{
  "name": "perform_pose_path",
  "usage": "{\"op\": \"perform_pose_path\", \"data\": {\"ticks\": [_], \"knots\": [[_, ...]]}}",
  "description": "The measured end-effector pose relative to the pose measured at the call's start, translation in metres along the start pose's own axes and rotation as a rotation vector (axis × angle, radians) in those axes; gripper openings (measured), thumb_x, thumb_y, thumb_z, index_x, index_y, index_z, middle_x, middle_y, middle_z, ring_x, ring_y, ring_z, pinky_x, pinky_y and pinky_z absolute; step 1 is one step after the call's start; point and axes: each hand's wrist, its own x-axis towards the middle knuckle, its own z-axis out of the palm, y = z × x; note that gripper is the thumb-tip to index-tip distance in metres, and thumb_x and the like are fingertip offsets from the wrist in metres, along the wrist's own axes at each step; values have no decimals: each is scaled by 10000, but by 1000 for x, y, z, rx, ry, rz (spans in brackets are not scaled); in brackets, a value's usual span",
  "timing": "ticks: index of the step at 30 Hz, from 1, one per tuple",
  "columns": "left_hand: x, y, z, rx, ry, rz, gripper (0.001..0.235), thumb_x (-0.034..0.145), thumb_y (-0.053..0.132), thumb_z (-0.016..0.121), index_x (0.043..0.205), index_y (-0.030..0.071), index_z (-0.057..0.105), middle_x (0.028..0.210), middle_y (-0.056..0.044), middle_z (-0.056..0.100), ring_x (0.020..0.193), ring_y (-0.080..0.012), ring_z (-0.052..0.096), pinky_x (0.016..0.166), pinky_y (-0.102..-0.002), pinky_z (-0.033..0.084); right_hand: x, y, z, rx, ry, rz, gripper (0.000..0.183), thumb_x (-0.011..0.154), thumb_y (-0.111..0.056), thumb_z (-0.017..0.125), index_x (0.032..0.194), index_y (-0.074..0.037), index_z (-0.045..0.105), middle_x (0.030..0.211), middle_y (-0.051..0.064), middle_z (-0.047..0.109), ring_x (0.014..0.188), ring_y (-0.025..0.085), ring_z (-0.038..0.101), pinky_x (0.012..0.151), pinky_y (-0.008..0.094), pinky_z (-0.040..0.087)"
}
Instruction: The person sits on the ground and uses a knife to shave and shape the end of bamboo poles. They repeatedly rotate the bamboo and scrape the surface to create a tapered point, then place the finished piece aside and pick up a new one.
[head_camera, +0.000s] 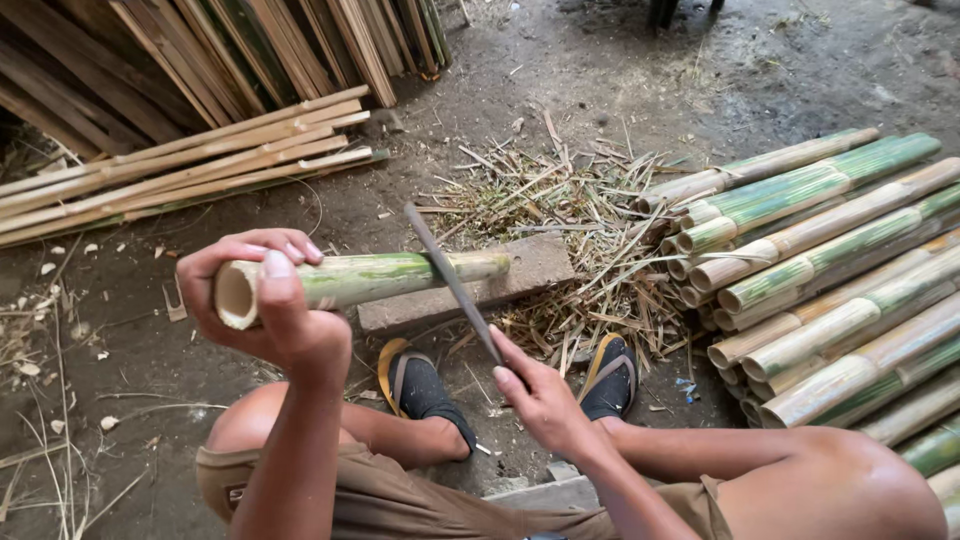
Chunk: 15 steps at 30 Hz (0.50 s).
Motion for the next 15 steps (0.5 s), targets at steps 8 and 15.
{"op": "perform_pose_path", "data": {"ticks": [8, 15], "knots": [[-21, 12, 6, 19, -11, -2, 167, 1007, 85, 583, 1054, 14, 438, 831, -156, 569, 669, -201, 564, 653, -322, 539, -10, 30, 19, 55, 61, 93, 593, 1042, -352, 423, 1578, -99, 385, 597, -7, 500, 570, 106, 502, 575, 285, 483], [-17, 15, 13, 77, -12, 6, 177, 1033, 89, 583, 1088, 26, 427, 856, -152, 572, 696, -194, 589, 667, -310, 554, -10, 30, -4, 65, 13, 265, 628, 1031, -379, 438, 1609, -137, 404, 588, -7, 420, 527, 112, 394, 498, 297, 391]]}}
